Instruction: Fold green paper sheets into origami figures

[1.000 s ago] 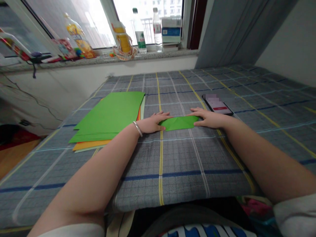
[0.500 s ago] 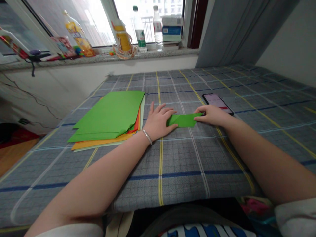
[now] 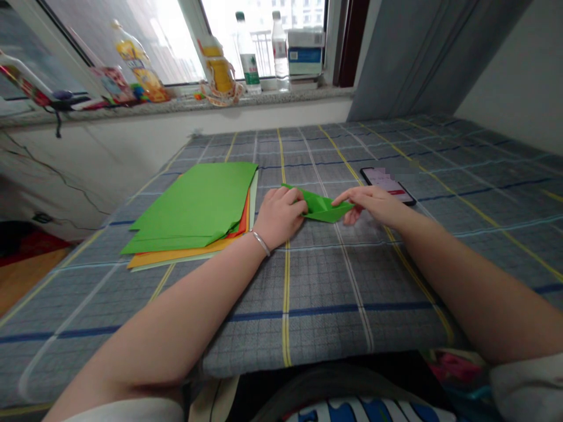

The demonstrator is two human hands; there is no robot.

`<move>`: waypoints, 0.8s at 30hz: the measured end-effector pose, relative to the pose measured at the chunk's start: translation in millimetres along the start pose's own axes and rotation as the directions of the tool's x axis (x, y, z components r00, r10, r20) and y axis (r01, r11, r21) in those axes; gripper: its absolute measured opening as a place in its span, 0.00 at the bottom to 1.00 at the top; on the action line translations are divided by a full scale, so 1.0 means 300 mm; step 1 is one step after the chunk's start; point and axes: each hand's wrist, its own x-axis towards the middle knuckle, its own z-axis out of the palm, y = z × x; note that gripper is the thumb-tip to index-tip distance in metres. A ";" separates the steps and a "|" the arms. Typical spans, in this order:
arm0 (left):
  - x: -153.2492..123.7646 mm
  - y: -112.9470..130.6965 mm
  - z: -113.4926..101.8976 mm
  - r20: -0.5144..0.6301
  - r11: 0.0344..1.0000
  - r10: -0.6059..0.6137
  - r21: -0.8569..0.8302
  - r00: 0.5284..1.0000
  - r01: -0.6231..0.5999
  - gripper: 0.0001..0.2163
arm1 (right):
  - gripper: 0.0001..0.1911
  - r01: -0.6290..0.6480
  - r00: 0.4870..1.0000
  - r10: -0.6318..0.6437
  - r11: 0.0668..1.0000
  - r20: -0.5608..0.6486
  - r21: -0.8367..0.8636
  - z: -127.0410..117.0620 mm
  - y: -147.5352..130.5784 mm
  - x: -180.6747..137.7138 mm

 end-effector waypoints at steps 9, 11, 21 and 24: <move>0.003 -0.044 0.018 0.076 0.971 0.174 -0.178 0.982 -0.158 0.03 | 0.16 0.308 0.940 -0.339 0.800 0.035 -0.514 0.039 0.046 0.010; 0.003 -0.048 0.022 0.091 0.959 0.203 -0.218 0.975 -0.179 0.04 | 0.14 0.385 0.908 -0.411 0.739 0.082 -0.553 0.049 0.055 0.012; 0.003 -0.039 0.068 0.034 0.947 0.227 -0.240 0.973 -0.213 0.11 | 0.09 0.464 0.825 -0.553 0.544 0.117 -0.699 0.055 0.092 0.060; 0.009 -0.030 0.063 0.047 0.951 0.246 -0.203 0.968 -0.232 0.10 | 0.08 0.470 0.801 -0.583 0.473 0.136 -0.745 0.065 0.075 0.060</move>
